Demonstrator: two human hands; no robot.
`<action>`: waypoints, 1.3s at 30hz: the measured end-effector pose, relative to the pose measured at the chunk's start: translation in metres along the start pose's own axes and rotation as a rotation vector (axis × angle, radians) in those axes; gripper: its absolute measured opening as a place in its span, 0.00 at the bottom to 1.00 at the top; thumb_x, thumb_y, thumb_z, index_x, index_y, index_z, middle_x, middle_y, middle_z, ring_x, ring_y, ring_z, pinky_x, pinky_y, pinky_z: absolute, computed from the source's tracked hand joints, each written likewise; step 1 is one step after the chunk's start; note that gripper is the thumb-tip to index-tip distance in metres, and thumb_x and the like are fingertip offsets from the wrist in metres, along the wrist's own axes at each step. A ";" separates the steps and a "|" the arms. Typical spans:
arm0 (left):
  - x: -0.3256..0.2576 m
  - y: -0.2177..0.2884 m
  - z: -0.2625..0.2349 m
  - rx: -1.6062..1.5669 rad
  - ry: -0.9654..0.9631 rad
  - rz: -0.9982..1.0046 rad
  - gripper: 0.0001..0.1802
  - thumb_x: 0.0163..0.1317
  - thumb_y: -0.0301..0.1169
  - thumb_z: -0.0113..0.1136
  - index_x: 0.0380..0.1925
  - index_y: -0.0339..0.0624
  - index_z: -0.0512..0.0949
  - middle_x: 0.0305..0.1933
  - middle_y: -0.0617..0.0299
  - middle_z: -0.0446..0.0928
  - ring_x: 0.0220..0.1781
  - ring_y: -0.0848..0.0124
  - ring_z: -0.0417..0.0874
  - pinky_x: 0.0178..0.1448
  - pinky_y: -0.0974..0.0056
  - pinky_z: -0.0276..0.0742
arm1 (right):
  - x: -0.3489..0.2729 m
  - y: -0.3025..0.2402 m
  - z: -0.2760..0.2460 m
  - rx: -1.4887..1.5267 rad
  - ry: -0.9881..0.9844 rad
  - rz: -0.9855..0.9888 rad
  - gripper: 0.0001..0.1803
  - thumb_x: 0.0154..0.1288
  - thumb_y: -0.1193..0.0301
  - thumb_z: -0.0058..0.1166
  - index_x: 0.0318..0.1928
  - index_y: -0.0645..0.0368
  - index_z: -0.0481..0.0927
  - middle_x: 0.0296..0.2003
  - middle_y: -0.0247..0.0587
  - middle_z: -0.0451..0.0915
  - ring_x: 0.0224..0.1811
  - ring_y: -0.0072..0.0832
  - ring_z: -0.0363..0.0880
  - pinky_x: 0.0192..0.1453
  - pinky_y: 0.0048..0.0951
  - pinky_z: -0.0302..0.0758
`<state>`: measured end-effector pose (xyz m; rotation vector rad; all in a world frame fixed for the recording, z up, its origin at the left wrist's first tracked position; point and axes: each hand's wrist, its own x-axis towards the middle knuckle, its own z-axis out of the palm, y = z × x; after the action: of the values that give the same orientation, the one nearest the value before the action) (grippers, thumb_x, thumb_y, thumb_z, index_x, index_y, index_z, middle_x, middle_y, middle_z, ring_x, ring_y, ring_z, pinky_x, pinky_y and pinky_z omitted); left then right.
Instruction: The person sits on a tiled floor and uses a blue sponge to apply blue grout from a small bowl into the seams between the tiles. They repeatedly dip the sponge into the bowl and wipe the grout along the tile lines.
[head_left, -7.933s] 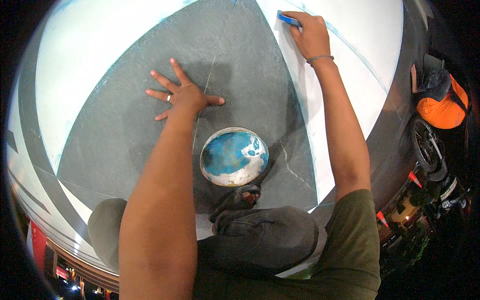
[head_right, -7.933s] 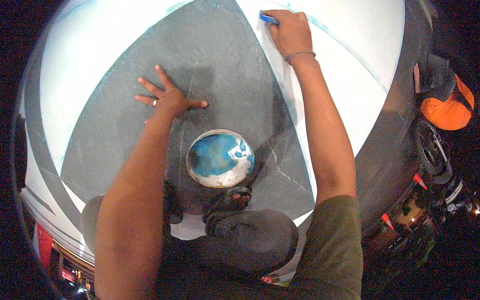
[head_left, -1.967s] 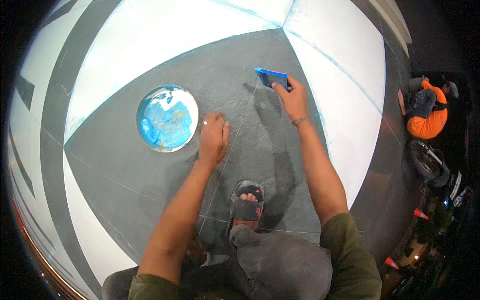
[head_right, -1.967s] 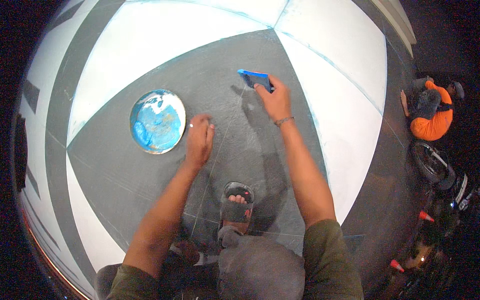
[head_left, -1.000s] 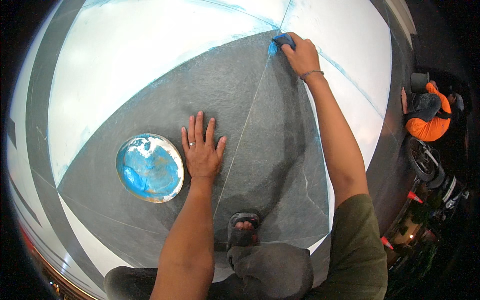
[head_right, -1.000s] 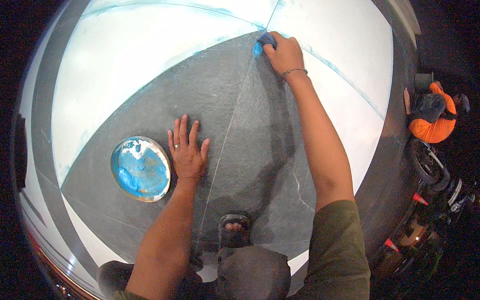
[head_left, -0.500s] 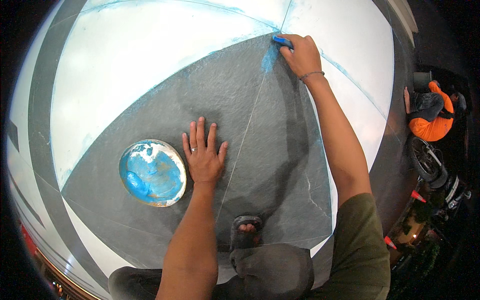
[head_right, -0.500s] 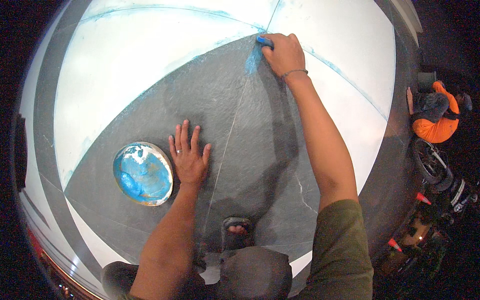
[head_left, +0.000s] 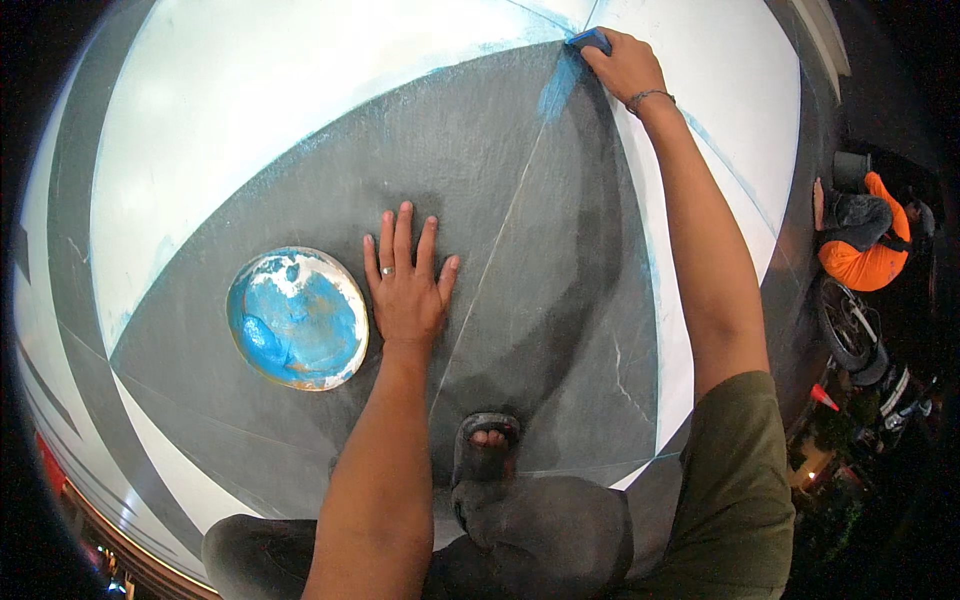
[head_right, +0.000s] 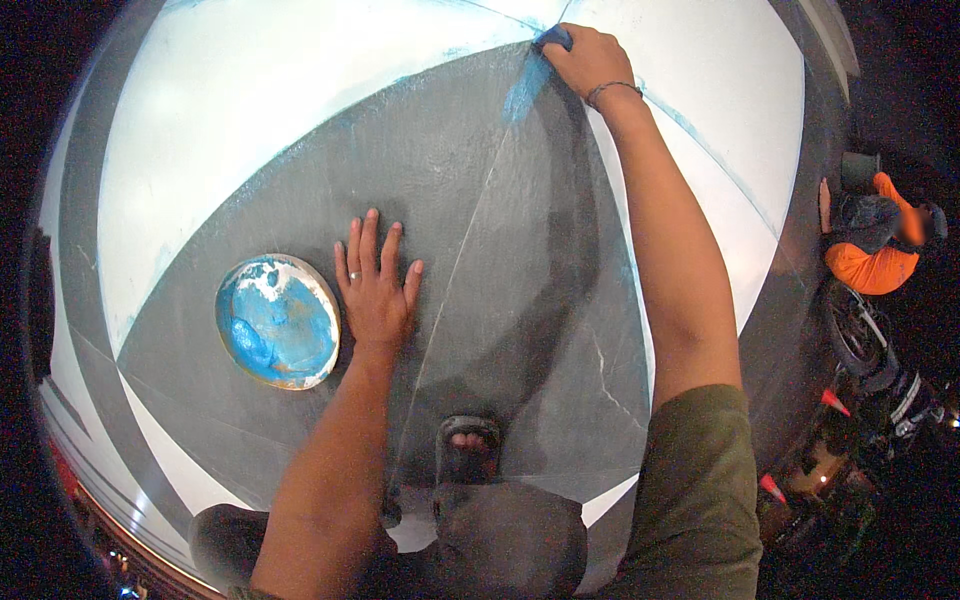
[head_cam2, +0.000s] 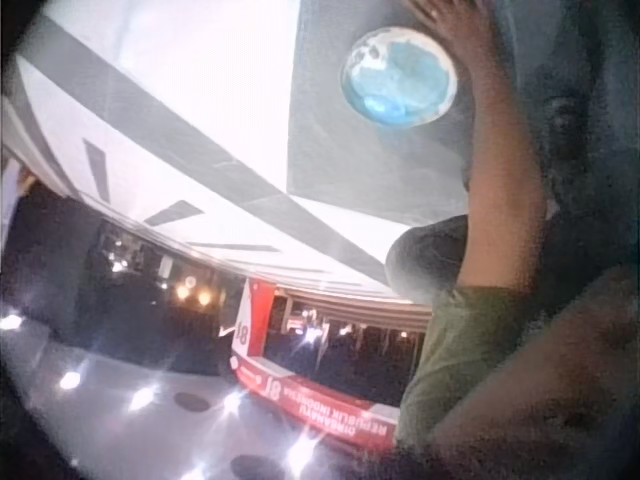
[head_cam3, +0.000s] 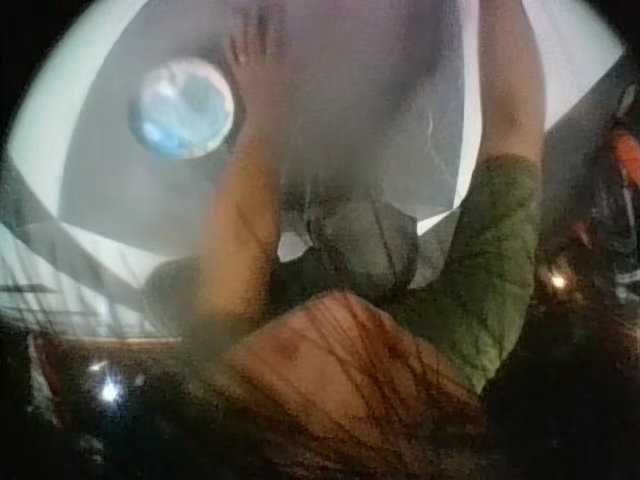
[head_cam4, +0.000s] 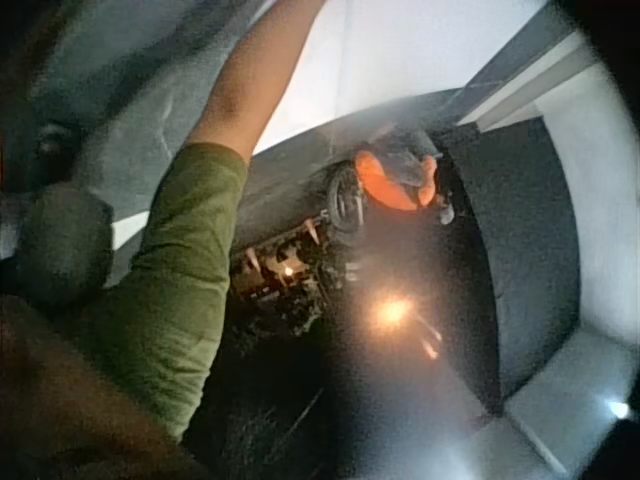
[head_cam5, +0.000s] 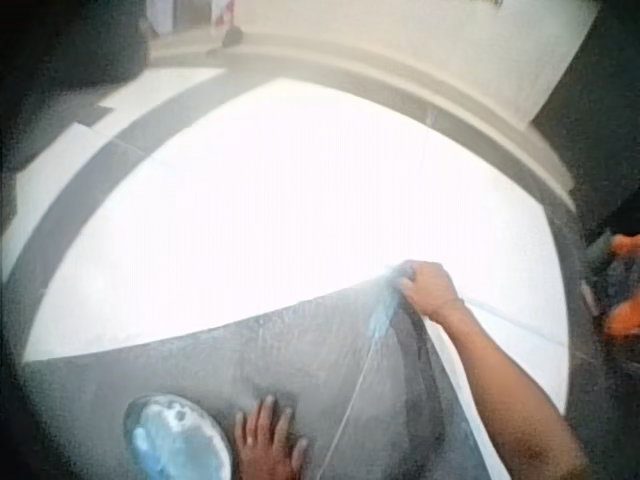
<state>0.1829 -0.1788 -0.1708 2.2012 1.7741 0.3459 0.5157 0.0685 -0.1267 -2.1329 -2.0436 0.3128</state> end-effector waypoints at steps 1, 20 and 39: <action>0.000 0.000 0.003 0.002 0.002 0.003 0.32 0.71 0.47 0.60 0.72 0.52 0.69 0.84 0.57 0.55 0.86 0.54 0.51 0.85 0.39 0.44 | -0.009 -0.002 0.004 -0.011 -0.012 -0.036 0.21 0.64 0.56 0.55 0.51 0.51 0.89 0.42 0.55 0.88 0.46 0.51 0.88 0.56 0.50 0.82; -0.001 -0.002 -0.002 -0.006 0.042 -0.018 0.32 0.69 0.45 0.63 0.72 0.54 0.71 0.84 0.60 0.57 0.86 0.57 0.53 0.85 0.41 0.46 | -0.166 -0.061 0.024 0.026 0.011 -0.350 0.23 0.58 0.70 0.65 0.57 0.46 0.86 0.53 0.37 0.86 0.49 0.41 0.79 0.57 0.41 0.79; -0.002 -0.006 -0.001 -0.010 0.050 -0.022 0.30 0.71 0.47 0.61 0.71 0.55 0.72 0.84 0.62 0.57 0.86 0.58 0.52 0.85 0.41 0.46 | -0.142 -0.068 0.015 0.091 -0.084 -0.351 0.17 0.61 0.70 0.63 0.51 0.51 0.88 0.48 0.42 0.88 0.47 0.44 0.81 0.59 0.43 0.77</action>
<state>0.1765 -0.1799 -0.1725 2.1834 1.8165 0.4069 0.4404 -0.0704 -0.1188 -1.6942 -2.3487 0.4392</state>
